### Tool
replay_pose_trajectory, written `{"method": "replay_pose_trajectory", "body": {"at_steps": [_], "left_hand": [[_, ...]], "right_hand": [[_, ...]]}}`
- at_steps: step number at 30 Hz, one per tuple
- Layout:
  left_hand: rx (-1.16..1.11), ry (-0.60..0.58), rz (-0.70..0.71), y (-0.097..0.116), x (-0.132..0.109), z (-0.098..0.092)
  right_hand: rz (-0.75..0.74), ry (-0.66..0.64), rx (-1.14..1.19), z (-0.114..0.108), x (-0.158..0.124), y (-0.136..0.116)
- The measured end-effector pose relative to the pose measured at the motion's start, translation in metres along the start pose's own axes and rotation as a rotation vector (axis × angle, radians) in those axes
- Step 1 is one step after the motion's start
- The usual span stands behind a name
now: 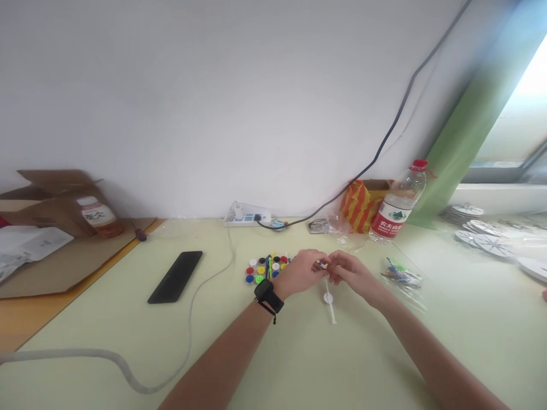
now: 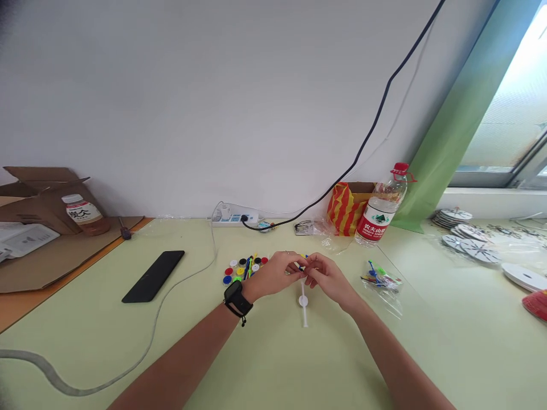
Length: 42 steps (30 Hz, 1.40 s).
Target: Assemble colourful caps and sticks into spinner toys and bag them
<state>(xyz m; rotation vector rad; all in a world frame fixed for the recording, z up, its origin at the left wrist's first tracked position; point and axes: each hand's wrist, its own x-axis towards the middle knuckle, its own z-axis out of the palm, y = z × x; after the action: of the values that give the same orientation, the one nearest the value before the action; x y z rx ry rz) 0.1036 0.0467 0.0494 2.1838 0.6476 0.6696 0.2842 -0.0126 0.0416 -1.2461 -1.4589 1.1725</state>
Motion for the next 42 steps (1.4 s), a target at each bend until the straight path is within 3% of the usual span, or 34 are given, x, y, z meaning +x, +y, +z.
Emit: {"method": "replay_pose_trajectory", "body": {"at_steps": [5,11,14,18,23,25,28,31,37,42], "left_hand": [[0.102,0.0,0.039,-0.002,0.0,-0.006],[0.159,0.087,0.004,0.002,0.0,-0.013],[0.128,0.08,0.003,0.006,-0.001,-0.014],[0.109,0.069,-0.001,0.012,-0.003,-0.014],[0.108,0.234,0.002,0.016,-0.004,-0.012],[0.071,0.215,-0.036,0.017,-0.004,-0.012],[-0.013,0.129,-0.031,0.019,-0.004,-0.01],[-0.098,0.088,0.02,0.019,-0.003,-0.007],[-0.097,0.126,0.054,0.013,0.0,-0.008],[-0.05,0.171,0.087,0.012,0.0,-0.01]], "right_hand": [[-0.041,-0.103,-0.268,-0.008,-0.002,0.004],[0.006,-0.307,-0.54,-0.007,-0.008,0.007],[0.005,-0.315,-0.457,-0.005,-0.007,0.003],[-0.056,-0.158,-0.194,-0.005,-0.005,-0.006],[-0.046,0.044,0.052,-0.006,-0.003,-0.008],[-0.015,0.102,0.196,-0.006,-0.001,-0.004],[-0.009,0.105,0.372,-0.003,0.0,0.0],[-0.017,0.089,0.406,0.004,0.001,0.001],[0.018,0.114,0.321,0.006,-0.001,-0.002],[0.014,0.055,0.323,0.001,-0.003,-0.004]]}}
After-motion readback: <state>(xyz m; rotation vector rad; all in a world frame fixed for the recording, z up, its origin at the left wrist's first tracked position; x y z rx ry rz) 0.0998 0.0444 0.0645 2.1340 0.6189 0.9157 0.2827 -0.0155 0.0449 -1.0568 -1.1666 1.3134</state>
